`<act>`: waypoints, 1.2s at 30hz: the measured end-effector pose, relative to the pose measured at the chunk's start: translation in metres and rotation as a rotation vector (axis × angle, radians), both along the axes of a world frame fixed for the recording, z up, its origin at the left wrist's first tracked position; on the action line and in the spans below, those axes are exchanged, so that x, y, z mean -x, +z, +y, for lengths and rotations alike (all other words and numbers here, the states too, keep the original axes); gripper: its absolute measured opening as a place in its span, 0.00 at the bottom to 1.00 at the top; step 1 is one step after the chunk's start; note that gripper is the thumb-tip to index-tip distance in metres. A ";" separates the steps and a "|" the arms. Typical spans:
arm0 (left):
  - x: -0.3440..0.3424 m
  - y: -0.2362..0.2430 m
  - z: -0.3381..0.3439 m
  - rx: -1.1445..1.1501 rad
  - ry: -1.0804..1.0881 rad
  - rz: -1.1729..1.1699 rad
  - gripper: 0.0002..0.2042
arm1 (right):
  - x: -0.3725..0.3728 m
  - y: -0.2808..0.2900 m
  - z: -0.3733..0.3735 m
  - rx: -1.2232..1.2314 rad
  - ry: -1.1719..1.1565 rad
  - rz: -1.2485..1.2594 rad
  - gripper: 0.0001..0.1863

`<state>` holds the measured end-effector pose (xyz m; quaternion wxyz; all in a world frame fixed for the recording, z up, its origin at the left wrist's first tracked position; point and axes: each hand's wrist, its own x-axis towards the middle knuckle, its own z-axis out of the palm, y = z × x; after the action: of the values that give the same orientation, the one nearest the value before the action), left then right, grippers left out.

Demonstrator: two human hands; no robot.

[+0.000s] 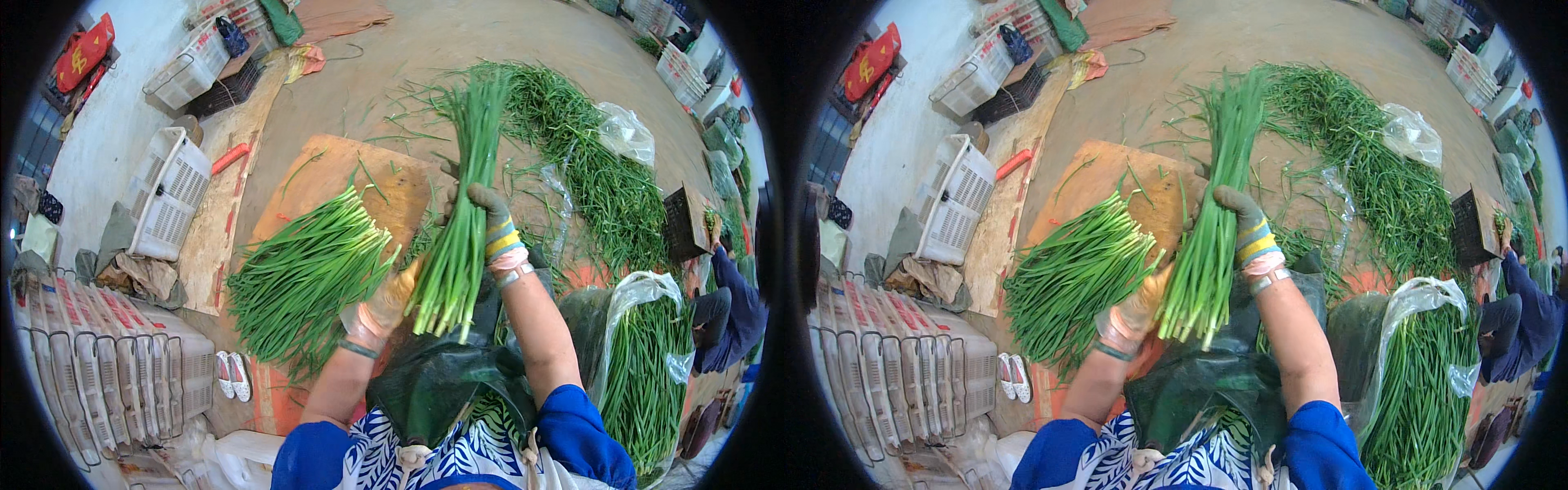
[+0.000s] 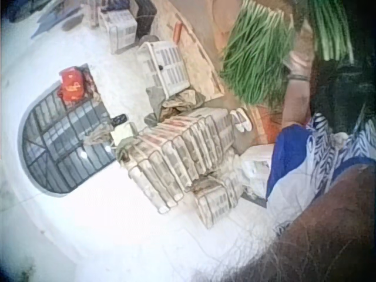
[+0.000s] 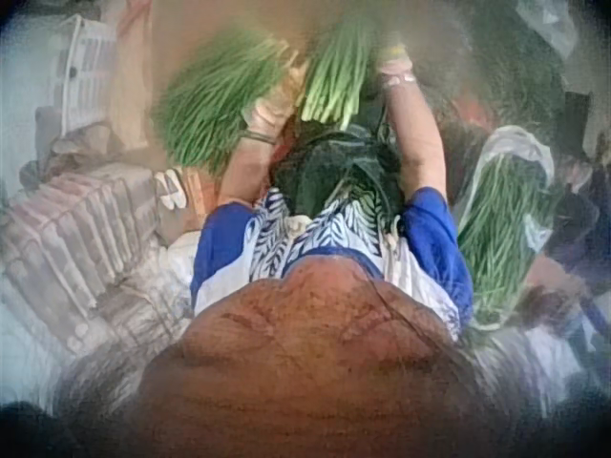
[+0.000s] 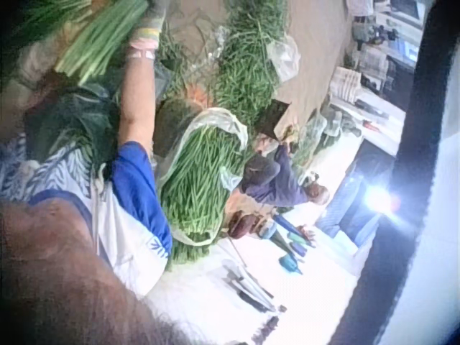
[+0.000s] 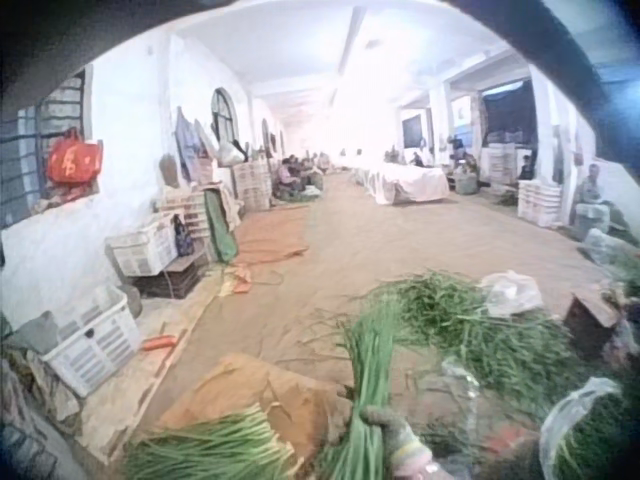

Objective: The person bundles green onions by hand, trimming roots with a knife and securing bunches with red ties.

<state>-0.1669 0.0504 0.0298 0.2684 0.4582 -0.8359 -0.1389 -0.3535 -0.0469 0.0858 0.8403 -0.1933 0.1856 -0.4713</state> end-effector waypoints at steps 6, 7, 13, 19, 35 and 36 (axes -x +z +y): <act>0.016 -0.002 0.024 -1.186 -0.218 1.753 0.45 | -0.045 -0.060 -0.037 -0.241 0.173 0.360 0.20; 0.015 -0.010 0.024 -1.276 -0.199 1.789 0.42 | -0.049 -0.071 -0.034 -0.131 0.105 0.470 0.21; 0.019 -0.027 0.028 -1.488 -0.137 2.015 0.40 | -0.037 -0.091 -0.013 0.032 0.027 0.714 0.37; 0.035 -0.036 0.031 -1.540 -0.166 2.047 0.31 | -0.035 -0.100 0.028 0.268 -0.245 1.227 0.49; 0.066 0.046 -0.014 -1.130 0.253 0.881 0.20 | 0.064 -0.045 0.074 -0.104 -0.543 0.556 0.39; 0.072 0.045 -0.025 -1.024 0.299 0.728 0.24 | 0.064 -0.056 0.081 -0.145 -0.416 0.526 0.40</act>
<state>-0.2388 0.0252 0.0746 0.2986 0.5633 -0.4467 -0.6277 -0.4179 0.0339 0.0295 0.6610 -0.2059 0.4646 -0.5521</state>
